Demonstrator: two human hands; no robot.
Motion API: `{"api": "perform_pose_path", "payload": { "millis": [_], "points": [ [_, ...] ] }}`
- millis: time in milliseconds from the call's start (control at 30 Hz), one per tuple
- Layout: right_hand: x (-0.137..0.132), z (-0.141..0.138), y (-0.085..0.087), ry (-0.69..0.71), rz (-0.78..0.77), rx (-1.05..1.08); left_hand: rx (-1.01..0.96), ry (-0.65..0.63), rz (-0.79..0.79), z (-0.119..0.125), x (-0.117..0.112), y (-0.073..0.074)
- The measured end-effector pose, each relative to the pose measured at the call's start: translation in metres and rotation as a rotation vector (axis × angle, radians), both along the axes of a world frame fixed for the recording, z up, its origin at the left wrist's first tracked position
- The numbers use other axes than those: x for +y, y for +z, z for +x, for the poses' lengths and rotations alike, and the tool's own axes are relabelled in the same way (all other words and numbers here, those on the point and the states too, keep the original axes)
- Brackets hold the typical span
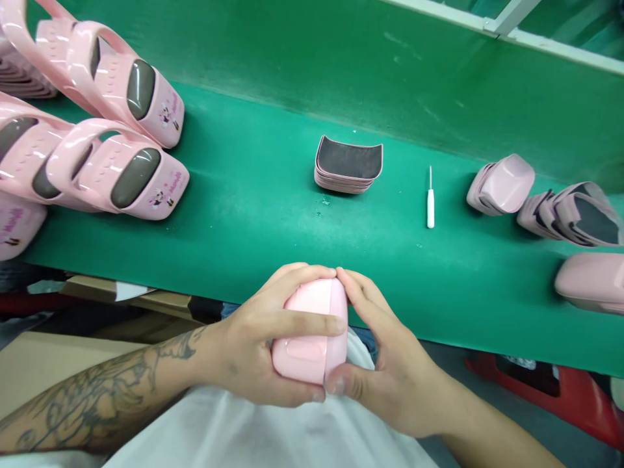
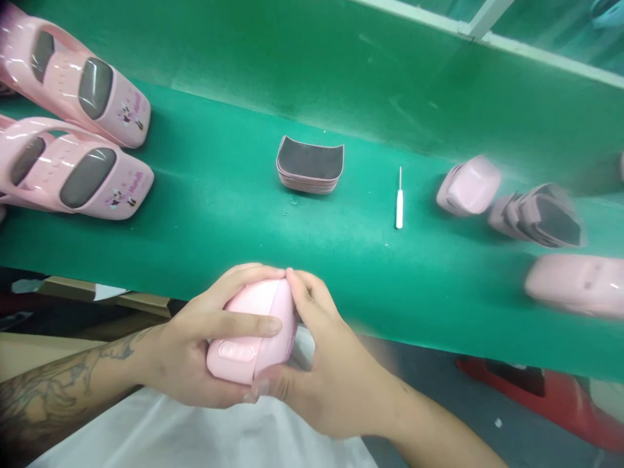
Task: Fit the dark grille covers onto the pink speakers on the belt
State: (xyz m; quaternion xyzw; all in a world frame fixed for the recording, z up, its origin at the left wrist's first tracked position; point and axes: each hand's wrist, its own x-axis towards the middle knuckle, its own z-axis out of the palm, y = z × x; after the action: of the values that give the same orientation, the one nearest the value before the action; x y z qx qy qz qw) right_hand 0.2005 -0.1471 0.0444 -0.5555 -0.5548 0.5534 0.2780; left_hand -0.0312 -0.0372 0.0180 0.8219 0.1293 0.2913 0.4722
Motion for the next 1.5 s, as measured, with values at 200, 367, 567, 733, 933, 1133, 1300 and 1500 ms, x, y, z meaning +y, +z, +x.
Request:
{"api": "perform_pose_path", "payload": {
  "millis": [200, 367, 567, 733, 933, 1133, 1300, 1500],
  "points": [
    [0.002, -0.002, 0.002, -0.035, 0.041, 0.024, -0.004, 0.027, 0.0, 0.003, -0.001, 0.005],
    [0.002, -0.003, 0.001, -0.055, 0.011, 0.033, -0.02, 0.043, -0.005, 0.006, -0.003, 0.002],
    [0.007, -0.005, -0.007, -0.054, 0.027, 0.099, -0.033, 0.052, -0.018, -0.003, -0.001, 0.004],
    [0.024, -0.008, -0.017, -0.301, 0.008, 0.189, -0.062, 0.202, 0.179, -0.009, 0.018, 0.012],
    [0.062, -0.028, -0.008, -0.385, -0.194, 0.799, -0.337, 0.518, 0.494, 0.019, 0.044, -0.005],
    [0.083, -0.039, 0.009, -0.603, 0.27, 0.423, -0.444, 0.456, -0.528, 0.033, 0.034, -0.004],
    [0.084, -0.044, 0.009, -0.537, 0.644, -0.152, -0.55, 0.237, -1.116, 0.024, 0.038, 0.013],
    [0.078, -0.046, 0.013, -0.433, 0.824, -0.347, -0.596, 0.304, -1.217, 0.022, 0.041, 0.014]
  ]
}}
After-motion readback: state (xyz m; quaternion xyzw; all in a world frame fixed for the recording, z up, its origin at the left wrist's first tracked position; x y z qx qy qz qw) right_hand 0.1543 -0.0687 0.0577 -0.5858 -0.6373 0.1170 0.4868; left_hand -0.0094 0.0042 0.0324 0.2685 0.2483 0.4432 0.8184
